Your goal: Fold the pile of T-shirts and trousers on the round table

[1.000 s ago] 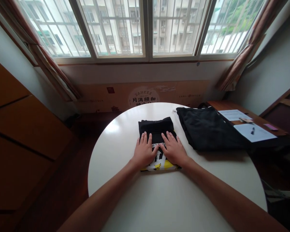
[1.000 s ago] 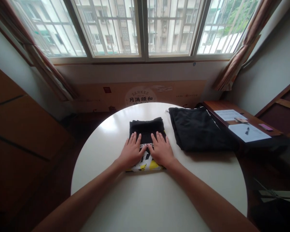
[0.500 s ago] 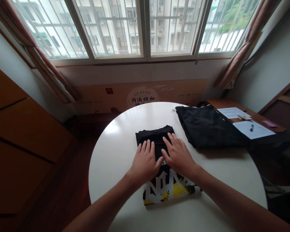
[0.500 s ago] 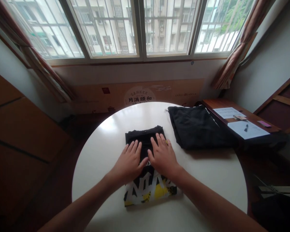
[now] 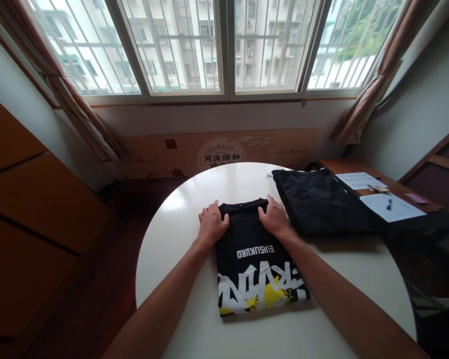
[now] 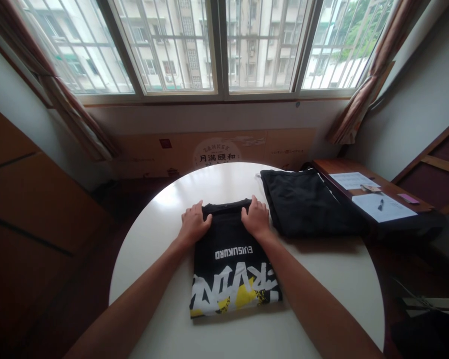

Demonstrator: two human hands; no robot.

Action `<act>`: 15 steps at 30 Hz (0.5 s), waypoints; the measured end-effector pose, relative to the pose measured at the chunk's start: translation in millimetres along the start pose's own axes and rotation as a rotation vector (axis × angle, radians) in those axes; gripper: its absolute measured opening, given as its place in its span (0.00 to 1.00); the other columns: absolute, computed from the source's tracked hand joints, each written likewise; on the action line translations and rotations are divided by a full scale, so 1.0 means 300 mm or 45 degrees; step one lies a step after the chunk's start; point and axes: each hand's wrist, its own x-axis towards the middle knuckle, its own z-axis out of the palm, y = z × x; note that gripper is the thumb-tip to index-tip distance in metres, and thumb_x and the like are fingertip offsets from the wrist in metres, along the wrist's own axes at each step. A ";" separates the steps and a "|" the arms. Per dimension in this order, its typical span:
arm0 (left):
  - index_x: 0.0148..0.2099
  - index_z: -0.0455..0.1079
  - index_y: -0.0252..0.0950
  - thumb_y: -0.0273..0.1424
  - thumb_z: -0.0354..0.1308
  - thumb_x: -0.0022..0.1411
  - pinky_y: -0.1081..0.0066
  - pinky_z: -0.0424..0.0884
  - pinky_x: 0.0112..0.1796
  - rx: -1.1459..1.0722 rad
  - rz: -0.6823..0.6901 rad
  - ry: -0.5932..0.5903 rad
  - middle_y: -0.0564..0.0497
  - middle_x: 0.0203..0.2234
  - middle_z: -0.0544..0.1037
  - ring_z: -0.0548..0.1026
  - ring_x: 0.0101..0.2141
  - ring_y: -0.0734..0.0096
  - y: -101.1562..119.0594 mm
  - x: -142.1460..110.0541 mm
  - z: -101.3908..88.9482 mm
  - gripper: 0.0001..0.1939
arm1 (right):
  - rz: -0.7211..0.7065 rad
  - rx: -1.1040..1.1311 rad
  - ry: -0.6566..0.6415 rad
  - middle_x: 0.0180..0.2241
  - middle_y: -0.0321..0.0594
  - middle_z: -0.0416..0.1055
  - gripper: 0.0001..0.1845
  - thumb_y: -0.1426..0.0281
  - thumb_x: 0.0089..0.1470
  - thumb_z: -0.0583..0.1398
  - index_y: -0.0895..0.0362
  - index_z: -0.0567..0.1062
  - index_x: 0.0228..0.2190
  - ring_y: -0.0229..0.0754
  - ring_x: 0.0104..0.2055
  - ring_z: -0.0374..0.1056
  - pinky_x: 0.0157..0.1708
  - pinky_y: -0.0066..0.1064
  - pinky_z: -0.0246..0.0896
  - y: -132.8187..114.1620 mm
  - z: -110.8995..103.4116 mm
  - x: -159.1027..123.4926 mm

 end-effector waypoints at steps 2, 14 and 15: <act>0.65 0.67 0.29 0.36 0.56 0.68 0.52 0.65 0.60 -0.109 -0.007 -0.032 0.34 0.58 0.76 0.72 0.58 0.44 -0.016 0.017 -0.018 0.27 | 0.044 0.121 -0.040 0.60 0.63 0.72 0.36 0.66 0.62 0.61 0.67 0.65 0.67 0.62 0.65 0.66 0.64 0.49 0.59 0.007 -0.030 0.022; 0.41 0.70 0.35 0.40 0.71 0.53 0.72 0.65 0.32 -1.438 0.103 -0.372 0.55 0.29 0.75 0.73 0.31 0.69 0.031 -0.037 -0.185 0.20 | -0.010 0.791 -0.379 0.37 0.41 0.83 0.17 0.62 0.51 0.67 0.58 0.81 0.41 0.51 0.41 0.79 0.42 0.37 0.73 -0.016 -0.235 -0.077; 0.41 0.70 0.35 0.40 0.72 0.53 0.73 0.65 0.32 -1.474 0.120 -0.370 0.55 0.29 0.75 0.73 0.31 0.70 0.061 -0.045 -0.202 0.19 | -0.007 0.877 -0.371 0.39 0.41 0.83 0.19 0.61 0.51 0.67 0.58 0.81 0.44 0.51 0.42 0.79 0.44 0.38 0.74 -0.011 -0.277 -0.096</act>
